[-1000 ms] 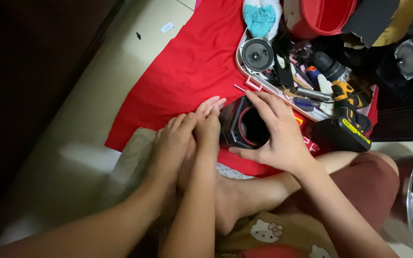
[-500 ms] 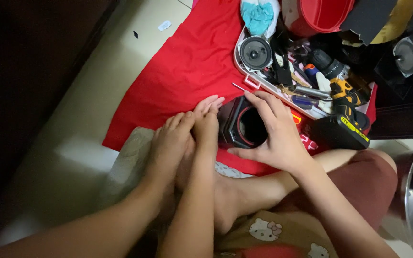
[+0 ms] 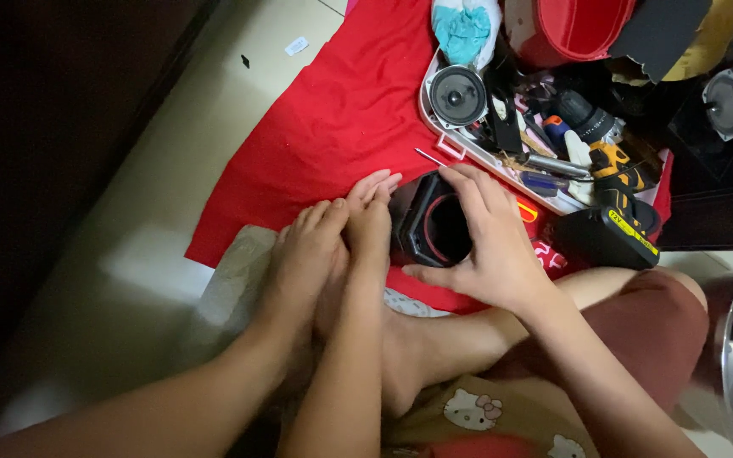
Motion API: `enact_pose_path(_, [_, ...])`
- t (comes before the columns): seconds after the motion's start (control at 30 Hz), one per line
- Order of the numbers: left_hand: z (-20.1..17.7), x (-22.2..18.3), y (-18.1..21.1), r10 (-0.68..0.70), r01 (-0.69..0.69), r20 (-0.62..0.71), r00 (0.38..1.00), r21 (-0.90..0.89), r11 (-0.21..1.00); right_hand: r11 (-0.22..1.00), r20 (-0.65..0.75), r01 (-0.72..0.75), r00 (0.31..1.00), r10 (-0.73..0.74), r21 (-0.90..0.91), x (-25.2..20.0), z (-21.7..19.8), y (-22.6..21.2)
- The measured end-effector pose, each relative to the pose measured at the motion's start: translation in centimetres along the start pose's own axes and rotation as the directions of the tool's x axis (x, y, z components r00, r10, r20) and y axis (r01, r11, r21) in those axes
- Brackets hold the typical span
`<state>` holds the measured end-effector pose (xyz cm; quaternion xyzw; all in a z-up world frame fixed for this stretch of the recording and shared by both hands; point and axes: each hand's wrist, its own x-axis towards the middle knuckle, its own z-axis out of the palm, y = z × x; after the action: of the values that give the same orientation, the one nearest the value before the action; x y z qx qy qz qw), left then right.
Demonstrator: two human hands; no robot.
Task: Assembling or repairing a small electronic speaker component using a screwdriver and manual manipulation of internal parts.
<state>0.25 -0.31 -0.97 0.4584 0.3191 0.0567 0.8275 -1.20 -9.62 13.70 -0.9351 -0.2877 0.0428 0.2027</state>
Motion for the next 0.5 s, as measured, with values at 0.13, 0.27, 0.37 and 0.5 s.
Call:
enact_pose_path(0.13, [0.00, -0.17, 0.23, 0.000, 0.000, -0.003, 1.000, 0.011, 1.000, 0.999, -0.037, -0.009, 0.999, 0.010, 0.034, -0.28, 0.20, -0.25])
enact_pose_path(0.27, [0.02, -0.27, 0.36, 0.005, -0.005, -0.010, 1.000, 0.010, 1.000, 1.000, -0.049, 0.011, 0.999, -0.010, 0.028, -0.28, 0.28, -0.01])
enact_pose_path(0.37, [-0.05, -0.24, 0.23, 0.012, -0.011, -0.015, 1.000, 0.010, 1.000, 1.000, -0.031, 0.017, 0.999, -0.016, 0.013, -0.11, 0.25, -0.01])
enact_pose_path(0.5, [0.11, -0.49, 0.62, 0.006, -0.006, -0.016, 1.000, 0.002, 1.000, 1.000, -0.004, 0.017, 1.000, -0.016, 0.012, 0.43, 0.02, -0.17])
